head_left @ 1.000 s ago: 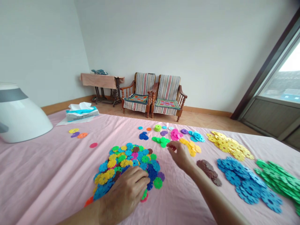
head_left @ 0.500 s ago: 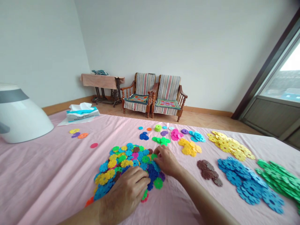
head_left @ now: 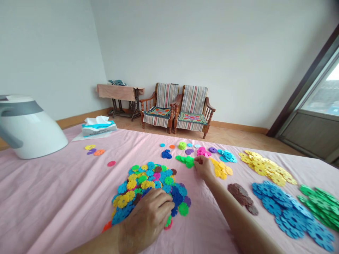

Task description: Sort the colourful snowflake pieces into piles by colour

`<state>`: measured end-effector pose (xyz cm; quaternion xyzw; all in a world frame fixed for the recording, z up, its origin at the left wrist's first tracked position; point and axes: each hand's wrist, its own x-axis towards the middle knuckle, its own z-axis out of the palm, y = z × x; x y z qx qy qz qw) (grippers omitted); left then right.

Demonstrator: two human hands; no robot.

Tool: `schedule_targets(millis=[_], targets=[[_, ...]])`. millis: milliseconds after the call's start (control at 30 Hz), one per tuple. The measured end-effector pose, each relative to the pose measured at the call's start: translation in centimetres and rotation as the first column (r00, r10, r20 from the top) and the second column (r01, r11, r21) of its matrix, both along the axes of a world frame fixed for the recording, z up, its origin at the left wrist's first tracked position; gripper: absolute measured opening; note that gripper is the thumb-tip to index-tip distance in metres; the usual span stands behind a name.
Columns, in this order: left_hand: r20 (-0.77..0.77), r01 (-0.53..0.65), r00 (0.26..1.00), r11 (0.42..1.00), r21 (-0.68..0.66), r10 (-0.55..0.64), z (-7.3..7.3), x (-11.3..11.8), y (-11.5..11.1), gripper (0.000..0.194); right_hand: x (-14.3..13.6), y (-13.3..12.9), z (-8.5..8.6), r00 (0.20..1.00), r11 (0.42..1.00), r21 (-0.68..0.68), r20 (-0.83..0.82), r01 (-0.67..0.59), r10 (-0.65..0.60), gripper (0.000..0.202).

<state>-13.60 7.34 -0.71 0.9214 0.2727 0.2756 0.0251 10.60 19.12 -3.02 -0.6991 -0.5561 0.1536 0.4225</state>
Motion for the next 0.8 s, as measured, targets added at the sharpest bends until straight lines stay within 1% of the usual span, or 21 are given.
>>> schedule_targets(millis=[133,200,267,333,367,433,467,533,600,700,800], targets=[[-0.001,0.007,1.0,1.0,-0.021,-0.007,0.0,0.0,0.0,0.019,-0.1,-0.6,0.1,1.0,0.999,0.036,-0.001,-0.007,0.007,0.023],[0.002,0.005,1.0,1.0,-0.024,-0.005,0.0,0.0,0.0,0.018,-0.9,-1.4,0.5,0.998,0.997,0.052,0.011,-0.064,0.064,0.022],[0.0,0.0,1.0,1.0,-0.027,0.0,0.1,0.0,0.0,0.018,-2.2,-2.4,0.9,0.985,0.983,0.059,0.022,-0.173,0.172,0.017],[-0.001,-0.006,1.0,1.0,-0.024,0.006,0.1,0.0,0.0,0.017,-3.9,-3.4,1.3,0.942,0.94,0.068,0.038,-0.335,0.333,0.015],[-0.007,-0.01,1.0,1.0,-0.023,0.01,0.1,0.0,0.0,0.016,-4.7,-3.9,1.3,0.907,0.903,0.078,0.056,-0.422,0.418,0.016],[-0.014,-0.017,1.0,1.0,-0.015,0.017,0.1,0.1,-0.1,0.016,-6.0,-4.7,1.2,0.839,0.835,0.089,0.114,-0.542,0.532,0.019],[-0.017,-0.02,1.0,1.0,-0.011,0.02,0.1,0.1,-0.1,0.016,-6.5,-4.9,1.1,0.814,0.813,0.086,0.147,-0.576,0.561,0.021],[-0.018,-0.023,1.0,1.0,-0.004,0.023,0.0,0.0,0.0,0.015,-7.0,-5.3,0.9,0.794,0.801,0.063,0.199,-0.596,0.575,0.025],[-0.016,-0.023,1.0,1.0,0.004,0.023,0.1,0.0,0.0,0.014,-7.0,-5.4,0.7,0.788,0.802,0.026,0.204,-0.597,0.581,0.022],[-0.008,-0.02,1.0,1.0,0.015,0.02,0.2,0.1,-0.1,0.014,-6.7,-5.4,0.8,0.8,0.809,-0.007,0.143,-0.588,0.583,0.019],[0.0,-0.013,1.0,1.0,0.015,0.013,0.2,0.0,-0.1,0.014,-6.6,-5.2,1.0,0.822,0.823,0.008,0.062,-0.568,0.566,0.015]])
